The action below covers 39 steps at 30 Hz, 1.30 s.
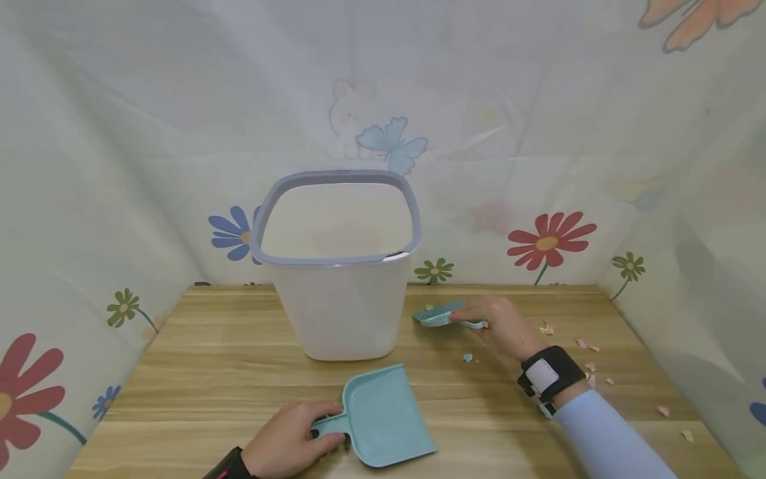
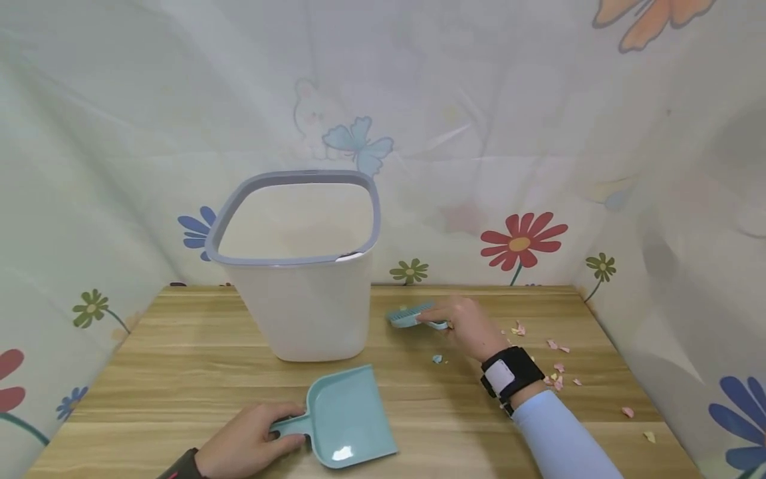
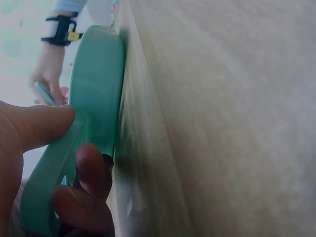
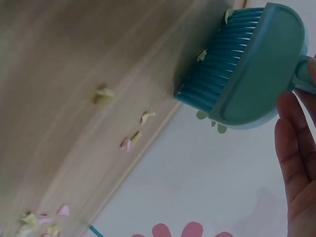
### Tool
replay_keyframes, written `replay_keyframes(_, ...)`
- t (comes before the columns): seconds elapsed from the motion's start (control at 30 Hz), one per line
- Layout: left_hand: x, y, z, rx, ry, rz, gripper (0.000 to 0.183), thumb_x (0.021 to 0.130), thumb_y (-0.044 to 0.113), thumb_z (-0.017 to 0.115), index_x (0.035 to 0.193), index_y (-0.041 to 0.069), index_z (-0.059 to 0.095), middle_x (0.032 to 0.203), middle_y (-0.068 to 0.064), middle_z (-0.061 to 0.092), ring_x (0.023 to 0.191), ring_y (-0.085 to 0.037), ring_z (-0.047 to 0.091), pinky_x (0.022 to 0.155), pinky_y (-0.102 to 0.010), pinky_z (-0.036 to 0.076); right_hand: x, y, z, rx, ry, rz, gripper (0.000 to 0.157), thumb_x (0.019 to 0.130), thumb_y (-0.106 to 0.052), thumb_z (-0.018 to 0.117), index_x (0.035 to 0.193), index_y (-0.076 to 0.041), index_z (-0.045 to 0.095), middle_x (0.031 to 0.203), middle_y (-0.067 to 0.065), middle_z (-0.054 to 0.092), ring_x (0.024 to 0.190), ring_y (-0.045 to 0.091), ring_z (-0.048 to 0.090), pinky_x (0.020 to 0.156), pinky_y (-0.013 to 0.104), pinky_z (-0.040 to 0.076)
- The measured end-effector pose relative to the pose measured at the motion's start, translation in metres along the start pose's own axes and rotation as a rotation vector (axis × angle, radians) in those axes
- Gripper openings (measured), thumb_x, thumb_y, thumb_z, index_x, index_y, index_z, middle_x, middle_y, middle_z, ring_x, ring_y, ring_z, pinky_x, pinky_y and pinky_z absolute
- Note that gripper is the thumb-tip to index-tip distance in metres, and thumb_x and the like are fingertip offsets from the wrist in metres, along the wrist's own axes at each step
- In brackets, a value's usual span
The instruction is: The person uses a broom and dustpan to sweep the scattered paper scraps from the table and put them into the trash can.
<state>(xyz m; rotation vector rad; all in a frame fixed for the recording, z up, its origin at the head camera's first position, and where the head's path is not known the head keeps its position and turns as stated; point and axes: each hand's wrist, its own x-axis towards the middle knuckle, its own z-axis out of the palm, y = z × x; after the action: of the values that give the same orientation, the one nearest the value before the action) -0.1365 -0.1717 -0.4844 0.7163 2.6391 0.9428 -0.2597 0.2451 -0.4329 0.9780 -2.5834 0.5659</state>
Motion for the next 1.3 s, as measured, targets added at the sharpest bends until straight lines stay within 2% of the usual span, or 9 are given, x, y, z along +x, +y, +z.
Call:
replay_keyframes(0.1,0.001,0.000,0.001,0.010,0.000,-0.009,0.055,0.096,0.062,0.065,0.130,0.019,0.072,0.125,0.006,0.073,0.109,-0.003,0.065,0.088,-0.029,0.055,-0.017,-0.005,-0.004,0.063,-0.029,0.011,0.056,0.071,0.015,0.087,0.115,-0.019,0.082,0.112,-0.003,0.078,0.104,0.020,0.073,0.088,0.045,0.060)
replay_keyframes(0.2,0.001,-0.001,0.002,0.019,-0.002,-0.017,0.055,0.096,0.063,0.063,0.129,0.020,0.072,0.126,0.007,0.073,0.113,-0.006,0.066,0.090,-0.030,0.056,-0.032,-0.009,-0.014,0.103,-0.064,-0.031,0.058,0.071,0.019,0.083,0.114,-0.019,0.082,0.113,-0.006,0.078,0.105,0.017,0.072,0.088,0.044,0.059)
replay_keyframes(0.37,-0.001,0.000,0.001,0.020,0.003,-0.022,0.056,0.096,0.064,0.062,0.130,0.020,0.072,0.127,0.007,0.073,0.115,-0.008,0.066,0.091,-0.031,0.056,-0.045,-0.016,-0.037,0.148,-0.011,-0.069,0.048,0.078,0.010,0.084,0.113,-0.022,0.081,0.109,-0.012,0.078,0.104,0.012,0.070,0.088,0.028,0.057)
replay_keyframes(0.47,-0.002,0.000,0.000,0.017,0.013,-0.013,0.054,0.096,0.062,0.063,0.130,0.021,0.072,0.127,0.007,0.073,0.113,-0.006,0.066,0.089,-0.030,0.056,-0.045,-0.020,-0.050,0.205,0.081,0.014,0.035,0.085,0.001,0.082,0.113,-0.019,0.079,0.105,-0.006,0.079,0.093,0.007,0.069,0.075,0.021,0.055)
replay_keyframes(0.57,-0.002,0.001,0.000,0.013,0.015,-0.005,0.053,0.096,0.062,0.063,0.130,0.021,0.072,0.126,0.008,0.073,0.107,-0.001,0.064,0.087,-0.028,0.055,-0.043,-0.024,-0.058,0.225,0.164,0.168,0.022,0.093,-0.004,0.076,0.114,-0.012,0.077,0.100,0.003,0.079,0.079,0.005,0.066,0.063,0.023,0.053)
replay_keyframes(0.67,-0.002,0.002,0.000,0.009,0.016,0.003,0.052,0.097,0.061,0.064,0.130,0.021,0.072,0.125,0.008,0.073,0.104,0.001,0.064,0.085,-0.026,0.055,-0.042,-0.025,-0.061,0.167,0.224,0.303,0.016,0.098,-0.008,0.071,0.114,-0.007,0.075,0.092,0.009,0.078,0.067,0.009,0.062,0.055,0.023,0.050)
replay_keyframes(0.77,-0.002,0.004,0.000,0.005,0.013,0.003,0.052,0.097,0.060,0.064,0.130,0.021,0.072,0.126,0.006,0.073,0.108,-0.002,0.066,0.085,-0.026,0.055,-0.042,-0.022,-0.059,0.036,0.264,0.355,0.014,0.097,-0.009,0.072,0.110,-0.004,0.075,0.084,0.011,0.076,0.062,0.013,0.061,0.052,0.022,0.048)
replay_keyframes(1.0,-0.002,0.006,0.002,0.010,0.014,-0.019,0.056,0.096,0.063,0.062,0.131,0.021,0.071,0.129,0.005,0.073,0.114,-0.009,0.067,0.087,-0.028,0.056,-0.042,-0.016,-0.045,-0.207,0.242,0.306,0.013,0.090,-0.007,0.078,0.100,-0.001,0.074,0.078,0.009,0.074,0.060,0.014,0.064,0.052,0.029,0.051)
replay_keyframes(1.3,-0.003,0.003,0.003,0.039,0.045,0.010,0.052,0.098,0.059,0.063,0.131,0.021,0.071,0.127,0.005,0.073,0.111,-0.007,0.068,0.085,-0.027,0.056,-0.033,-0.043,-0.017,-0.223,0.239,0.177,0.018,0.083,-0.007,0.085,0.081,-0.008,0.067,0.071,0.002,0.065,0.056,0.007,0.055,0.050,0.022,0.042)
